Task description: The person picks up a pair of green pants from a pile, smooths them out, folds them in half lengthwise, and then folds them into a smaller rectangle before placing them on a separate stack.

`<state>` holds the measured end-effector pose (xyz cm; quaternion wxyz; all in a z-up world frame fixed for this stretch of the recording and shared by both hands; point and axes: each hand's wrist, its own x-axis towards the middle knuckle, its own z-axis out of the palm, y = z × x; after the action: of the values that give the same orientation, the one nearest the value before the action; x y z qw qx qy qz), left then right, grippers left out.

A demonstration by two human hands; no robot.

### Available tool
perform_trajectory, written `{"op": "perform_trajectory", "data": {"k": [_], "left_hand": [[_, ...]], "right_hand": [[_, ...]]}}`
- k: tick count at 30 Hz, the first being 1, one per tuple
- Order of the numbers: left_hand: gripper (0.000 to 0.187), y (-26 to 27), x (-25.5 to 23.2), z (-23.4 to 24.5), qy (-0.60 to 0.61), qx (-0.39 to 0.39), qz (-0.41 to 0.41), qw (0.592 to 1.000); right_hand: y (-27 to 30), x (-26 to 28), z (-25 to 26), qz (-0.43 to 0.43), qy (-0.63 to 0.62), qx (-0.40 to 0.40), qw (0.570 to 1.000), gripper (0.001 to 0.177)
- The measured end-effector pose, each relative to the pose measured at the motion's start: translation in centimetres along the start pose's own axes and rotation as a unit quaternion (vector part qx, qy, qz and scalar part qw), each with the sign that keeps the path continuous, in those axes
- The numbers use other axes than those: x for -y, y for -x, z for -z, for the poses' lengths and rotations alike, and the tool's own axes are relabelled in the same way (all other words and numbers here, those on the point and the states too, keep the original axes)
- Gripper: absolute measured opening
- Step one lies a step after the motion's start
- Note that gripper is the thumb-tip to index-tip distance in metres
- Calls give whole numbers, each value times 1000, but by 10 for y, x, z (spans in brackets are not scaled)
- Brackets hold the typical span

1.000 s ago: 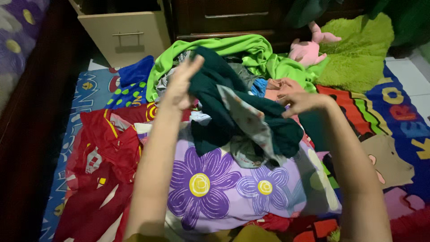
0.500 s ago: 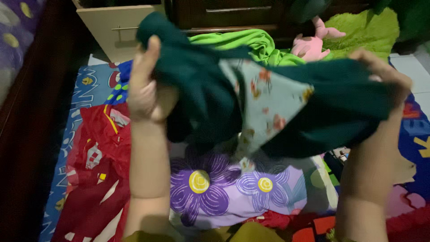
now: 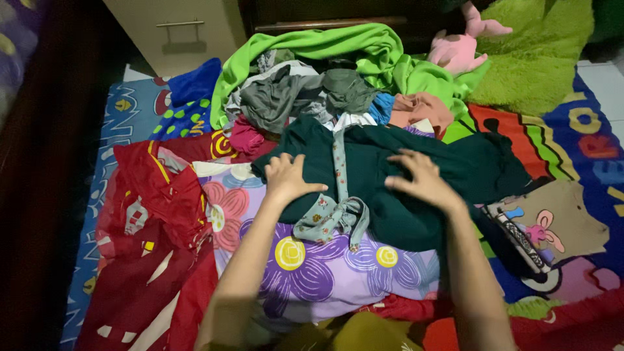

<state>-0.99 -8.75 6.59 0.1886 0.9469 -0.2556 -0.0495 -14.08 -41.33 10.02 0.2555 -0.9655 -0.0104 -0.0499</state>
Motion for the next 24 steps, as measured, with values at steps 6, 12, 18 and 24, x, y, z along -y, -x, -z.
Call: {"op": "perform_trajectory", "data": {"k": [6, 12, 18, 24], "left_hand": [[84, 7, 20, -8, -68, -17, 68, 995], [66, 28, 74, -11, 238, 69, -176, 953], [55, 63, 41, 63, 109, 73, -28, 991], [31, 42, -18, 60, 274, -203, -202, 918]], "right_hand": [[36, 23, -24, 67, 40, -41, 996, 55], [43, -9, -21, -6, -61, 63, 996, 38], [43, 73, -1, 51, -65, 71, 994, 40], [25, 126, -19, 246, -48, 75, 965, 43]]}}
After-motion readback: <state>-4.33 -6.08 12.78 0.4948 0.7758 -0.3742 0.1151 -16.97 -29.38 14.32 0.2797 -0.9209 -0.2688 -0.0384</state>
